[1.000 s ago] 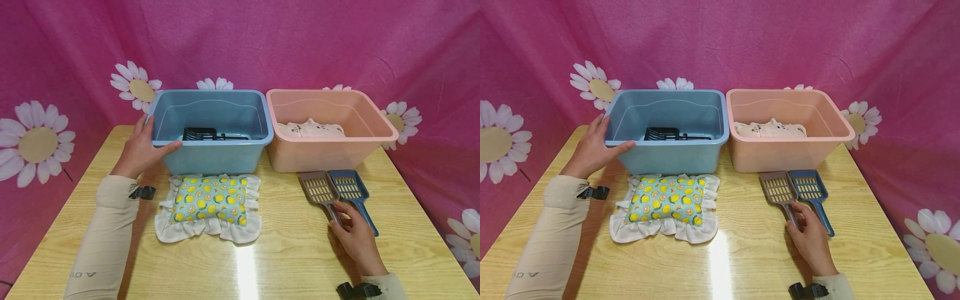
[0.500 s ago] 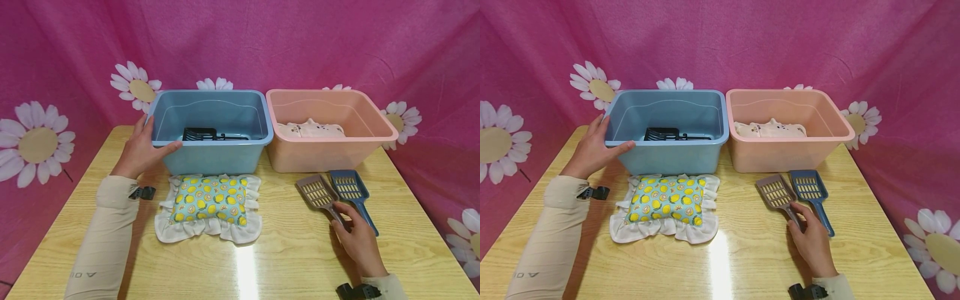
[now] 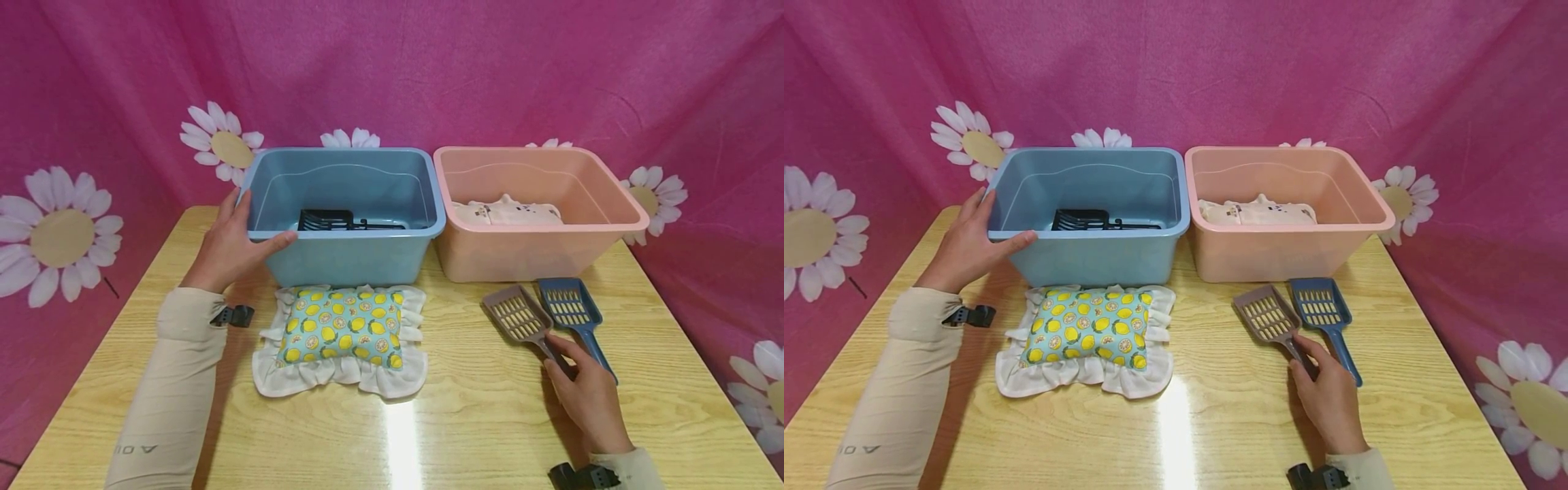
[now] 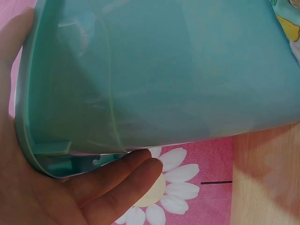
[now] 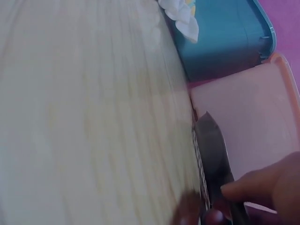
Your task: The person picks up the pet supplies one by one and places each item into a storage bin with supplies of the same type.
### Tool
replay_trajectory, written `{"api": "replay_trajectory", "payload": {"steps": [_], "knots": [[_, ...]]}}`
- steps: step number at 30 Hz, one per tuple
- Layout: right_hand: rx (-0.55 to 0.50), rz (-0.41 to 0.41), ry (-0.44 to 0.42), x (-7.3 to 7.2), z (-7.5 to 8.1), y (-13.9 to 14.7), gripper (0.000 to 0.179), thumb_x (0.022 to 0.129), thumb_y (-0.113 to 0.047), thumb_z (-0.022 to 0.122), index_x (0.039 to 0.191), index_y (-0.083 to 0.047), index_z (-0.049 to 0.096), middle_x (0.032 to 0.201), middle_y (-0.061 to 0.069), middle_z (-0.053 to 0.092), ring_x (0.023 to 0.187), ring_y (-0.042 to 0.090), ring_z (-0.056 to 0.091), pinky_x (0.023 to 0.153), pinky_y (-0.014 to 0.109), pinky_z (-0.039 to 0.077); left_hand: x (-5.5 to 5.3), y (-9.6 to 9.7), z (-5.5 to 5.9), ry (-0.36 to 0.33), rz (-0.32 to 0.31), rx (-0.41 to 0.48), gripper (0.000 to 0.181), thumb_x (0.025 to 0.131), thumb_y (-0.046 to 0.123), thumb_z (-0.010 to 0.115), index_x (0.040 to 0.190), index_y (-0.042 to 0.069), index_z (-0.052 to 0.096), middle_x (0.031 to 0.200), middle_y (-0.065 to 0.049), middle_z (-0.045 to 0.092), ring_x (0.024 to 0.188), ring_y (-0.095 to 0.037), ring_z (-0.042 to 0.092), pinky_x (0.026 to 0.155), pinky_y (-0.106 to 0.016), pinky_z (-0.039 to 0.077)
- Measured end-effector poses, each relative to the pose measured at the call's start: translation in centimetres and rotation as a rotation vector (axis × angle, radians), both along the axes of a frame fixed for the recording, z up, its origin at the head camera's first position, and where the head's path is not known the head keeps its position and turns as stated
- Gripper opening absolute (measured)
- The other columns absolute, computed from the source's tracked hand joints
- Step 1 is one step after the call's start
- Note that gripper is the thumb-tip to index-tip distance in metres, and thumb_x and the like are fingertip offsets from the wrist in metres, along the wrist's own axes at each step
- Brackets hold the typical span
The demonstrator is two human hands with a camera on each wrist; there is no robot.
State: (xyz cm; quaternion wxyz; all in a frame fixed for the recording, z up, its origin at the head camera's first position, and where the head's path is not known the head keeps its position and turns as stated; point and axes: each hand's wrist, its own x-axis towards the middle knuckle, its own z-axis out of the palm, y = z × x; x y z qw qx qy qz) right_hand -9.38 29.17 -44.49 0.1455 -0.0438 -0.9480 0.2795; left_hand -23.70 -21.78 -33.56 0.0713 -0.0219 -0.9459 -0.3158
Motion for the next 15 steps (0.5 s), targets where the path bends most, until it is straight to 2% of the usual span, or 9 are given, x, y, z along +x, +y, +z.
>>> {"api": "replay_trajectory", "payload": {"steps": [4,15], "knots": [[0.003,-0.020,0.026,0.18,-0.02,0.00,0.040,0.086,-0.006,0.068,0.126,-0.007,0.063,0.115,0.023,0.065,0.096,0.040,0.062,0.075,0.051,0.046,0.05,0.01,0.00,0.003,0.000,-0.005,0.112,0.075,0.071,0.062,0.157,0.021,0.003,0.162,-0.008,0.000,0.139,-0.046,0.022,0.094,-0.072,0.035],[-0.017,-0.066,0.063,0.20,0.22,0.07,0.034,0.086,-0.009,0.071,0.120,-0.010,0.068,0.109,0.020,0.069,0.100,0.039,0.063,0.073,0.044,0.046,0.15,0.00,0.07,0.005,-0.003,-0.013,0.112,0.076,0.071,0.062,0.156,0.020,0.002,0.162,-0.009,-0.001,0.140,-0.046,0.020,0.094,-0.072,0.035]]}}
